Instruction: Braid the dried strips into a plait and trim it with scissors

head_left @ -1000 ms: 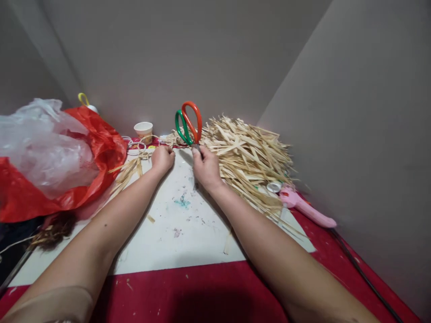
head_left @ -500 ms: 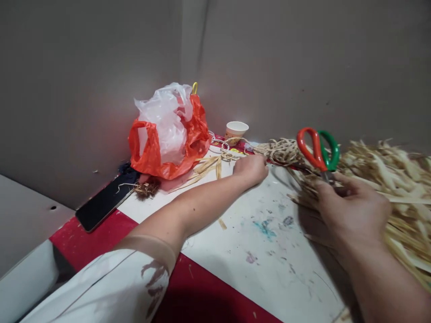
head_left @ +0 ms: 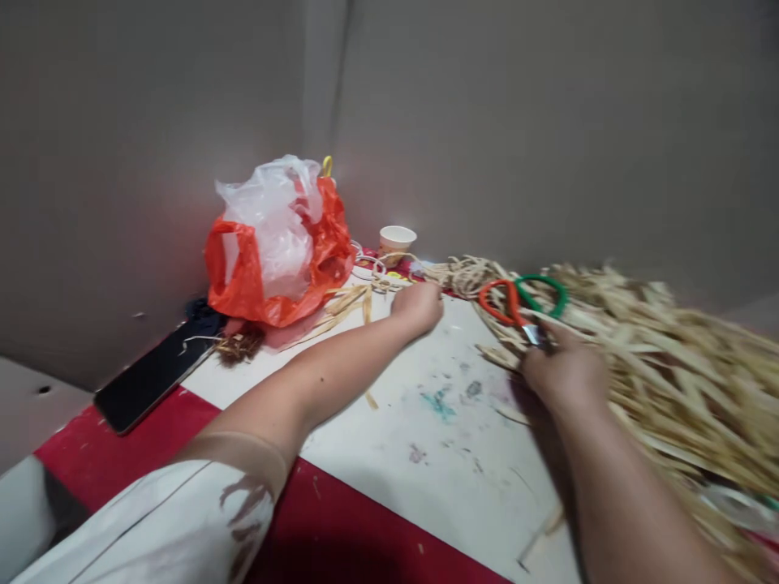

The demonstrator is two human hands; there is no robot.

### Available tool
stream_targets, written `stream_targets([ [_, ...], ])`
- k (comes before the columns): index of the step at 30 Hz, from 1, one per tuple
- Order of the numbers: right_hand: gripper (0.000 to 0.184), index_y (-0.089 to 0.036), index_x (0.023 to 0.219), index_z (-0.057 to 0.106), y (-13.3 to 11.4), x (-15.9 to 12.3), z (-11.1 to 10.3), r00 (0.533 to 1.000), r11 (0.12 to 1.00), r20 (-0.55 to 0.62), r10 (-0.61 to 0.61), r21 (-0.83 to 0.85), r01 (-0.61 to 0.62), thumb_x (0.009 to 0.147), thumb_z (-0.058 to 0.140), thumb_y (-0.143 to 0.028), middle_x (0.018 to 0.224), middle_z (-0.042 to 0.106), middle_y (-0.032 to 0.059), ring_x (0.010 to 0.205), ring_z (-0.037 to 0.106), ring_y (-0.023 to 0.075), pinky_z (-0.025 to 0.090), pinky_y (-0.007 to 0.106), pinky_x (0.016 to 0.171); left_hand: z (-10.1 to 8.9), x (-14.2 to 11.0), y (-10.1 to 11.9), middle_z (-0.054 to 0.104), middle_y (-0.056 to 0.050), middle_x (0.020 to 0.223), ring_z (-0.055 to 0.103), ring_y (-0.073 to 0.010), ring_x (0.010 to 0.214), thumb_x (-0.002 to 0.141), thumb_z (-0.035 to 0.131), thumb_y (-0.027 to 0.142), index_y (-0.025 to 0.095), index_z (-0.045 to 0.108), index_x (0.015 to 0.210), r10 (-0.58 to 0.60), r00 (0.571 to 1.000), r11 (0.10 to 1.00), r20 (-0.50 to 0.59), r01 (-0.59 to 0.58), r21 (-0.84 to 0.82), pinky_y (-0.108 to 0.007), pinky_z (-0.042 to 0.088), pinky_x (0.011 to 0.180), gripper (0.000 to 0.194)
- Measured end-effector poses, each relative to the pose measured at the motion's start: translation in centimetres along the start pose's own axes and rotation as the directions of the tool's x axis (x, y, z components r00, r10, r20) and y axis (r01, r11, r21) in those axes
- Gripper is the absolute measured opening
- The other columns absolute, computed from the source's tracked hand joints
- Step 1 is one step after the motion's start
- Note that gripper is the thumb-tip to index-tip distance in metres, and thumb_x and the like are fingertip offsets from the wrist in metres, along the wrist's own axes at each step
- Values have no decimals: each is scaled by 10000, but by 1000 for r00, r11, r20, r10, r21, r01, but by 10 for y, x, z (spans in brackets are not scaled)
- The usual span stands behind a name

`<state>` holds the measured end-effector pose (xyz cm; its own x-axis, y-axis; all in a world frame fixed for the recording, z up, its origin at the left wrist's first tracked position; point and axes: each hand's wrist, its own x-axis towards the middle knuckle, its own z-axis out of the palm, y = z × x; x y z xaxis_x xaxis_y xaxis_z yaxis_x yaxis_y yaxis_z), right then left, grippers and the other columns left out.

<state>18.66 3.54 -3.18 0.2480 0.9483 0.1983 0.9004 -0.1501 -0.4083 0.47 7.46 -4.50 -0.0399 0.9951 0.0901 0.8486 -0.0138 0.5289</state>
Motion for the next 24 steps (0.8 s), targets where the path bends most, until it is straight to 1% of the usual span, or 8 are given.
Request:
stream_targets([
  [1,561,-160,1330,566,1,1,1,999,1000,26,19,-23,-18,773,498,-155,1124,651,245,1066,618,300,464,401,828,-1,0,1,718,-130,1034,650,-227,972,822,461,197,196,722,955,3,1000,1000,-2,-3,-3,-301,465,777,293],
  [4,530,-112,1327,560,3,3,2,998,995,17,-68,-72,69,807,457,-137,1149,653,199,1060,621,300,457,408,910,0,3,1,715,-142,1044,644,-244,986,812,461,181,192,731,965,19,1000,1000,-8,-19,-12,-324,465,807,310],
  [6,518,-105,1323,558,3,3,2,996,990,7,-93,-110,93,818,444,-135,1119,664,194,1034,629,303,454,416,917,1,5,1,718,-141,1033,643,-250,981,800,475,181,196,737,953,25,1000,1000,-17,-25,-12,-330,463,814,304],
  [12,481,-113,1308,565,1,-1,0,994,977,6,-113,-184,112,848,435,-168,1092,653,214,1013,625,317,462,388,848,1,7,1,727,-133,996,649,-252,950,784,483,174,201,743,927,28,998,1000,-54,-28,3,-332,464,793,298],
  [16,408,-102,1196,629,0,-2,-3,989,957,25,-148,-248,150,847,430,-171,1033,656,214,957,635,304,458,358,795,-1,6,2,733,-125,967,657,-242,917,787,479,176,205,745,917,29,998,999,-62,-28,19,-321,466,772,297],
  [19,354,-85,1097,662,-2,-3,-4,988,946,45,-149,-285,156,849,427,-174,1006,658,214,931,640,298,451,344,771,0,7,2,733,-123,970,656,-236,913,782,484,175,205,747,912,35,997,999,-68,-33,29,-312,466,765,294],
  [24,332,-76,1050,672,-6,-7,-9,987,944,28,-157,-291,158,853,443,-212,1020,655,211,945,636,302,447,343,761,3,11,-1,735,-119,963,656,-231,896,777,491,183,203,744,912,43,996,998,-76,-40,38,-308,464,753,287],
])
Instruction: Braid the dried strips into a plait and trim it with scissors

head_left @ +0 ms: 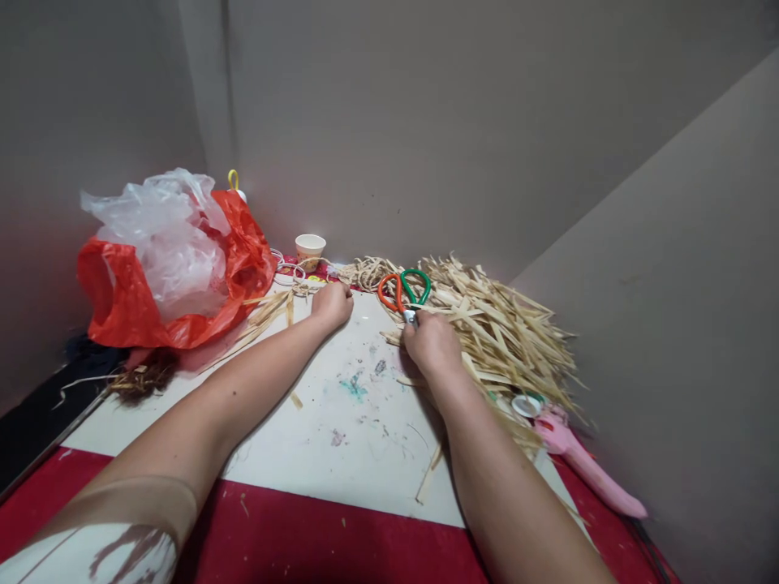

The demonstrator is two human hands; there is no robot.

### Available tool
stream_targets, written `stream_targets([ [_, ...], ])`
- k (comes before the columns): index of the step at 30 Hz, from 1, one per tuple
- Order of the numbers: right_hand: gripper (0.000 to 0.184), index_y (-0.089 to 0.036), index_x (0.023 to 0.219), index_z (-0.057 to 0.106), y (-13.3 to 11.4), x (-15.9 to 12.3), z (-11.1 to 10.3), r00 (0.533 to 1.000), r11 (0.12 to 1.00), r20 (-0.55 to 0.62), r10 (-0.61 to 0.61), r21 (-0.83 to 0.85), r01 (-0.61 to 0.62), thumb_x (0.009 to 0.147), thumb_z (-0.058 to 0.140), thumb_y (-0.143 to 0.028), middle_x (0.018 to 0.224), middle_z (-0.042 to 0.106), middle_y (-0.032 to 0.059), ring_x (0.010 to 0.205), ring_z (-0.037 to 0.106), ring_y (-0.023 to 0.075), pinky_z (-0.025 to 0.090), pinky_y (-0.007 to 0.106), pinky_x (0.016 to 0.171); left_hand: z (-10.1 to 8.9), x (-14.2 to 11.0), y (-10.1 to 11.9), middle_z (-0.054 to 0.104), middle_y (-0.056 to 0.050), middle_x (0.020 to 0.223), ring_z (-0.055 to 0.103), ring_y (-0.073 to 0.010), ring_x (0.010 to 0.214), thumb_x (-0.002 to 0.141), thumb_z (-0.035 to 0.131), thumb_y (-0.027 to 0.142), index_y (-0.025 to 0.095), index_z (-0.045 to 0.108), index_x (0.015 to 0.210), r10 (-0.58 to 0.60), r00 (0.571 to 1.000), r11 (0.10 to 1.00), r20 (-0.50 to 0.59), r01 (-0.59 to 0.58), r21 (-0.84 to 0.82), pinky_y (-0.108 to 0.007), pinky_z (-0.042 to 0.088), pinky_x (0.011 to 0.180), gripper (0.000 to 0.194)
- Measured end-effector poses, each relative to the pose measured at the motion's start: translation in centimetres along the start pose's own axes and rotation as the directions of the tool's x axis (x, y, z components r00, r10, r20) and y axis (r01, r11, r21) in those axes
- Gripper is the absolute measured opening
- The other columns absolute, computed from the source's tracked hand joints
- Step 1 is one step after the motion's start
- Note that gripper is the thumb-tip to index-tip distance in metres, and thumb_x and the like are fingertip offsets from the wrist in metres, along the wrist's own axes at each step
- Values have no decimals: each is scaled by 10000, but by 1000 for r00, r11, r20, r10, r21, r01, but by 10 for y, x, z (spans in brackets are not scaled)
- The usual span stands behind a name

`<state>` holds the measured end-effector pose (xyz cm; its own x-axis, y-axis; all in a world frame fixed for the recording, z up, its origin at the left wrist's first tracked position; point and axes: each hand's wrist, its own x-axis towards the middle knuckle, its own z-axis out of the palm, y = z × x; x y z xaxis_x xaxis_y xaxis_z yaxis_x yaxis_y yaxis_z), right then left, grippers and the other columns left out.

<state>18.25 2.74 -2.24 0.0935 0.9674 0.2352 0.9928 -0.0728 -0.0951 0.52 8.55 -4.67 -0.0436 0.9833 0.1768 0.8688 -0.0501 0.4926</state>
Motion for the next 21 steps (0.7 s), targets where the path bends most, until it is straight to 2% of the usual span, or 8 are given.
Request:
stream_targets([
  [3,349,-100,1082,669,-4,-4,-5,998,999,-52,-21,33,22,856,444,-244,1051,654,199,989,620,305,449,351,778,1,1,0,737,-109,958,657,-226,889,777,499,190,206,740,926,-1,1000,1000,-4,1,3,-305,465,754,284],
  [5,370,-121,1122,661,-8,-5,-10,997,991,-66,-44,122,52,859,449,-272,1081,659,179,1005,615,292,452,352,799,1,1,0,737,-104,951,659,-228,882,773,509,199,209,739,928,-4,1000,1000,-4,4,3,-307,467,752,277],
  [9,317,-125,1040,692,-21,-2,-30,990,897,47,-135,429,102,816,538,-288,987,701,121,893,637,228,469,333,804,0,1,1,738,-102,939,661,-236,886,778,510,210,214,743,904,-5,1000,1000,1,5,-4,-313,470,755,265],
  [11,247,-128,950,700,-29,2,-47,978,792,134,-162,608,48,789,587,-276,902,703,92,812,631,187,486,302,741,1,2,1,736,-103,958,657,-237,912,785,505,212,220,744,910,-7,1000,1000,4,7,-6,-311,468,768,270],
  [14,161,-134,856,677,-38,8,-72,957,572,257,-134,809,-137,804,605,-268,804,666,67,681,593,125,471,223,572,2,2,1,732,-107,980,651,-236,932,791,502,215,219,743,923,-13,1000,1000,14,13,-6,-310,464,786,275],
  [17,114,-120,785,638,-44,16,-86,943,354,318,-95,896,-266,827,596,-217,733,629,49,566,552,81,448,186,487,2,3,1,730,-112,987,651,-233,929,785,508,215,211,742,925,-23,999,1000,23,23,-11,-310,464,791,273],
  [21,199,-112,774,605,-45,31,-89,944,162,316,-90,940,-299,903,486,-206,626,581,4,445,486,54,398,171,404,-1,3,2,726,-112,993,644,-251,942,780,515,258,207,735,933,-13,1000,999,17,13,-44,-325,470,785,273],
])
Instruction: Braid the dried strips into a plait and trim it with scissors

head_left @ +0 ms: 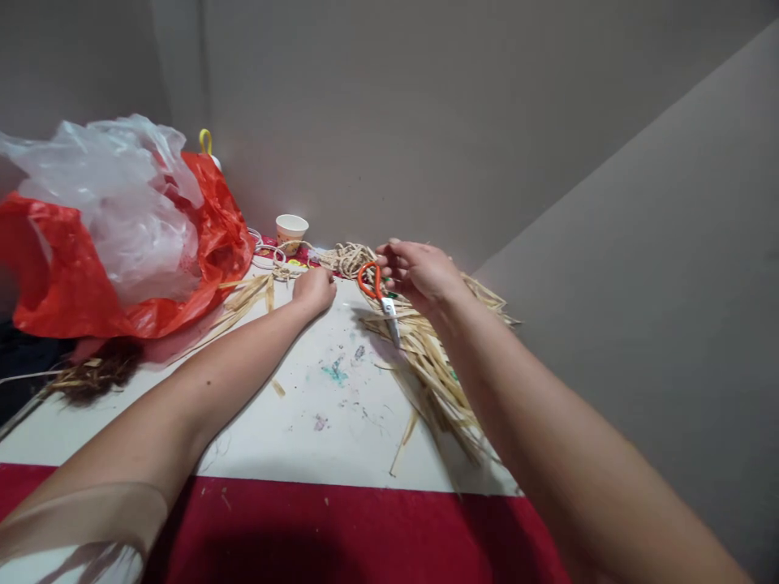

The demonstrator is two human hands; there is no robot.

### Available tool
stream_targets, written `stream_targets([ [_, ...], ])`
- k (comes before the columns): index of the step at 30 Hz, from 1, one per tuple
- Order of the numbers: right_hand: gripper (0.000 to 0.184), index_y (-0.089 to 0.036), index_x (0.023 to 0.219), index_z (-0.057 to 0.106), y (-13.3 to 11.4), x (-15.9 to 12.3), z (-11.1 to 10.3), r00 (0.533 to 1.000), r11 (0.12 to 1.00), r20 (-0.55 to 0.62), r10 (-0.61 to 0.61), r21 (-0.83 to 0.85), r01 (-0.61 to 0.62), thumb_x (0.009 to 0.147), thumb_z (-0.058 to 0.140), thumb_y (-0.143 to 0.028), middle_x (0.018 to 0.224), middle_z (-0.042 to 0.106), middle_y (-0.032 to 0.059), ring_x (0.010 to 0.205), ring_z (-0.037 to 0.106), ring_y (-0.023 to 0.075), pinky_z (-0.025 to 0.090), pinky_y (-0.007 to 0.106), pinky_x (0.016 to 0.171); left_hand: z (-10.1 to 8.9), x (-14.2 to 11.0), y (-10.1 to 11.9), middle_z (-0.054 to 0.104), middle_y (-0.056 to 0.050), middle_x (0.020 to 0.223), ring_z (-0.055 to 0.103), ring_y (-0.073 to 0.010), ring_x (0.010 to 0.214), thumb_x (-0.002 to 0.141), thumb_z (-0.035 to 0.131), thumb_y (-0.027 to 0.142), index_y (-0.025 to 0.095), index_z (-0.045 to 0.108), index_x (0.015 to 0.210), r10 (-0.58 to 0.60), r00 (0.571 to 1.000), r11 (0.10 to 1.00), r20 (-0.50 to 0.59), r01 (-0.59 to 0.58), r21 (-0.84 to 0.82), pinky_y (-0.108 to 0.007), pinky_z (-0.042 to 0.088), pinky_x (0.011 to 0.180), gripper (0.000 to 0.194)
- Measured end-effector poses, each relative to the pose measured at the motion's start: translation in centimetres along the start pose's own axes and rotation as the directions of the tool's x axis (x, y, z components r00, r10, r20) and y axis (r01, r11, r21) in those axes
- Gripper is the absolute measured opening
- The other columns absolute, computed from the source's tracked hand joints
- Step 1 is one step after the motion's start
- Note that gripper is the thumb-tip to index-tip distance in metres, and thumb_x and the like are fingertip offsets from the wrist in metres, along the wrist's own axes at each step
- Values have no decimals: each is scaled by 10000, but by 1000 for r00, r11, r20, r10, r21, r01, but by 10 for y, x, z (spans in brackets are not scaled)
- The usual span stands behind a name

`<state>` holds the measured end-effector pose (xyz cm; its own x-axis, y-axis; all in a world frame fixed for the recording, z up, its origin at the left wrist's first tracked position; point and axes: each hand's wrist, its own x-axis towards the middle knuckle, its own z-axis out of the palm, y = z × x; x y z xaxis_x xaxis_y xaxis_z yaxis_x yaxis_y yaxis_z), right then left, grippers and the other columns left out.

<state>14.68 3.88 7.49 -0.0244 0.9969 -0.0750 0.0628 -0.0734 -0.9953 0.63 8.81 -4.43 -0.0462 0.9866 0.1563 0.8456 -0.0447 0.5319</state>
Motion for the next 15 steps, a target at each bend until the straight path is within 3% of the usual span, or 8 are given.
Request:
stream_targets([
  [3,226,-118,755,588,-5,10,-4,999,997,-28,-45,65,47,918,451,-195,569,538,-32,409,449,41,362,154,376,-3,0,0,722,-115,1001,638,-265,954,776,528,302,202,730,942,13,1000,1000,-5,-13,-28,-342,473,795,280],
  [7,198,-124,734,590,-8,14,-11,993,994,-45,-108,3,108,893,486,-181,558,540,-38,405,450,40,361,152,369,-4,2,-1,723,-104,1000,641,-258,940,757,554,294,209,728,962,16,1000,999,5,-16,-40,-338,475,800,283],
  [12,207,-121,719,600,5,11,-25,994,993,-15,-110,-31,110,886,492,-179,532,537,-35,384,439,42,353,155,357,0,6,-3,722,-99,996,639,-257,940,757,551,273,215,736,940,20,1000,999,5,-19,-34,-341,475,802,267],
  [15,222,-128,696,585,13,12,-31,991,993,-57,-121,-22,119,889,489,-182,512,524,-41,373,427,41,339,151,347,0,7,-3,723,-106,987,635,-265,943,750,558,269,210,737,943,18,1000,999,-5,-18,-44,-357,473,813,270],
])
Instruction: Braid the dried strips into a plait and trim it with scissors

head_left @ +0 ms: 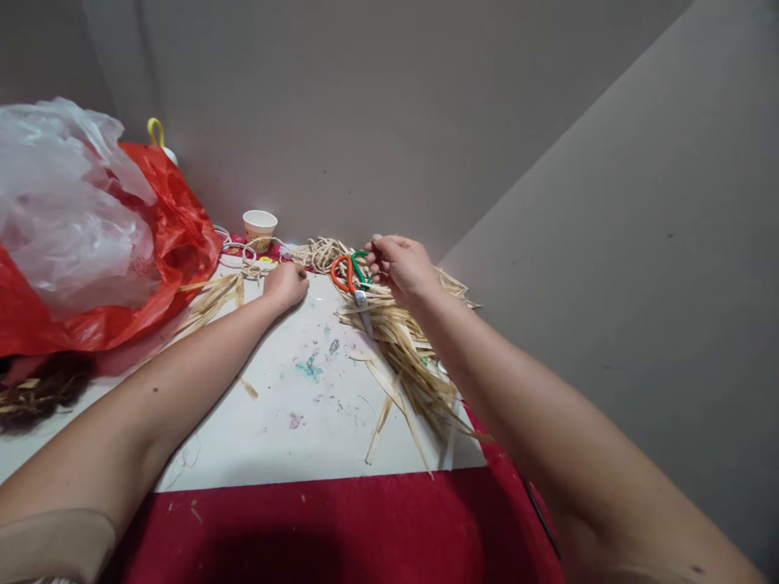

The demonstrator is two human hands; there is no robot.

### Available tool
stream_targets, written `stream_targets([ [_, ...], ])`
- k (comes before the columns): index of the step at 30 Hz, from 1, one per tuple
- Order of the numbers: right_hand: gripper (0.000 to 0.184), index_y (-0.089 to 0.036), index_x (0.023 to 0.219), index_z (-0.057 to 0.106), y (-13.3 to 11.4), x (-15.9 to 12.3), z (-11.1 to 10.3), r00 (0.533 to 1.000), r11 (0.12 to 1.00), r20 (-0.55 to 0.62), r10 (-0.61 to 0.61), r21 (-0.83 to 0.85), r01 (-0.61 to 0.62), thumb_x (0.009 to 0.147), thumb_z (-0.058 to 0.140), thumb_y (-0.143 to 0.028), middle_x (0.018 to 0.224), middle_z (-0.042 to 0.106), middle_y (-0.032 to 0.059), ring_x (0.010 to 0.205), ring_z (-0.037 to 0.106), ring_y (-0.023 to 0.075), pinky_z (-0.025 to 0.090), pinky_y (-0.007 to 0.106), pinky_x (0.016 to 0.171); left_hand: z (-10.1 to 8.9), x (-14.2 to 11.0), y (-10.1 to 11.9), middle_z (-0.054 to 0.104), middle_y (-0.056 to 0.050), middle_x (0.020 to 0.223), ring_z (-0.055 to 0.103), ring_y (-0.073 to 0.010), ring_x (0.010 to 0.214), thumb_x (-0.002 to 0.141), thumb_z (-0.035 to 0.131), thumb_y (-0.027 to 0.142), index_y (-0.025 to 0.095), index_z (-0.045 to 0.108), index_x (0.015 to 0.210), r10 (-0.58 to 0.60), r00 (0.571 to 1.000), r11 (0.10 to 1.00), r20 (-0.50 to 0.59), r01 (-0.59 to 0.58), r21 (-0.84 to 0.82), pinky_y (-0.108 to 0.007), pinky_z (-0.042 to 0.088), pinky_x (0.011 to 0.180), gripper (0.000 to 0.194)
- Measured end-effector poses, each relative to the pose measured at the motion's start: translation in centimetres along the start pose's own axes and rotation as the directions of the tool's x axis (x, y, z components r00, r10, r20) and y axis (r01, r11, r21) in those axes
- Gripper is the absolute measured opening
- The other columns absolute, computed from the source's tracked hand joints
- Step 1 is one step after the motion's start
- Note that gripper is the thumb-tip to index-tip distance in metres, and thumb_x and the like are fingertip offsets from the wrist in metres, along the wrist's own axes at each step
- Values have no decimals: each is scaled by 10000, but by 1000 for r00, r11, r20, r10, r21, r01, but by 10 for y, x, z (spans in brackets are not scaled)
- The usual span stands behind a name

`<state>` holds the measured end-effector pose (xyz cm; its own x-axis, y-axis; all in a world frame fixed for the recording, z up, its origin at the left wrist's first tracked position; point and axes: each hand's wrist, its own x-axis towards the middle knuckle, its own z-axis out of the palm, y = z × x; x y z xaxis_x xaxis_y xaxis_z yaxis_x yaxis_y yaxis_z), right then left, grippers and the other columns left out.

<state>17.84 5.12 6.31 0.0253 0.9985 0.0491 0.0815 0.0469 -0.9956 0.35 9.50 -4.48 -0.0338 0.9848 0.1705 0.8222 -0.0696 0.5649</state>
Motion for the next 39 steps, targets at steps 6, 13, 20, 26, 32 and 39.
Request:
stream_targets([
  [6,249,-133,660,557,10,9,5,999,999,-36,16,33,-15,893,487,-180,488,514,-45,357,413,43,323,156,338,-5,-3,-1,735,-83,910,644,-224,865,713,580,208,201,746,890,-2,1000,997,-12,1,-71,-317,478,786,243],
  [13,271,-151,672,517,-6,28,23,999,960,-30,10,280,-1,922,456,-235,480,466,-69,359,372,33,268,149,342,-29,0,26,737,-69,893,645,-149,788,766,517,188,133,730,897,81,991,943,-110,-112,-315,-238,489,750,257],
  [20,301,-196,695,446,-68,41,28,993,905,-89,-78,412,108,945,392,-355,510,396,-72,395,321,35,264,135,372,-62,-55,102,696,-86,899,541,-75,507,731,542,104,101,636,1056,246,932,562,267,87,-822,-202,429,442,338],
  [26,378,-178,687,463,-115,30,37,987,725,-17,-161,676,130,973,330,-386,534,396,-72,440,301,11,234,137,412,-33,-107,120,690,-84,826,672,-162,646,680,490,56,110,607,957,647,392,429,653,521,-738,-246,513,503,306],
  [32,494,-198,557,487,-131,15,43,982,745,-16,-190,649,155,960,268,-380,431,424,-75,378,336,-3,231,115,373,-14,-120,122,622,4,579,614,-92,530,802,434,77,129,573,676,626,282,571,727,469,-674,-204,489,532,194],
  [39,586,-171,457,545,-116,-3,36,965,843,-83,-250,471,259,926,215,-291,392,493,-50,361,387,-19,209,173,385,-26,-99,107,605,32,641,604,-104,568,802,538,130,161,597,820,620,407,716,670,55,-696,-249,507,614,68],
])
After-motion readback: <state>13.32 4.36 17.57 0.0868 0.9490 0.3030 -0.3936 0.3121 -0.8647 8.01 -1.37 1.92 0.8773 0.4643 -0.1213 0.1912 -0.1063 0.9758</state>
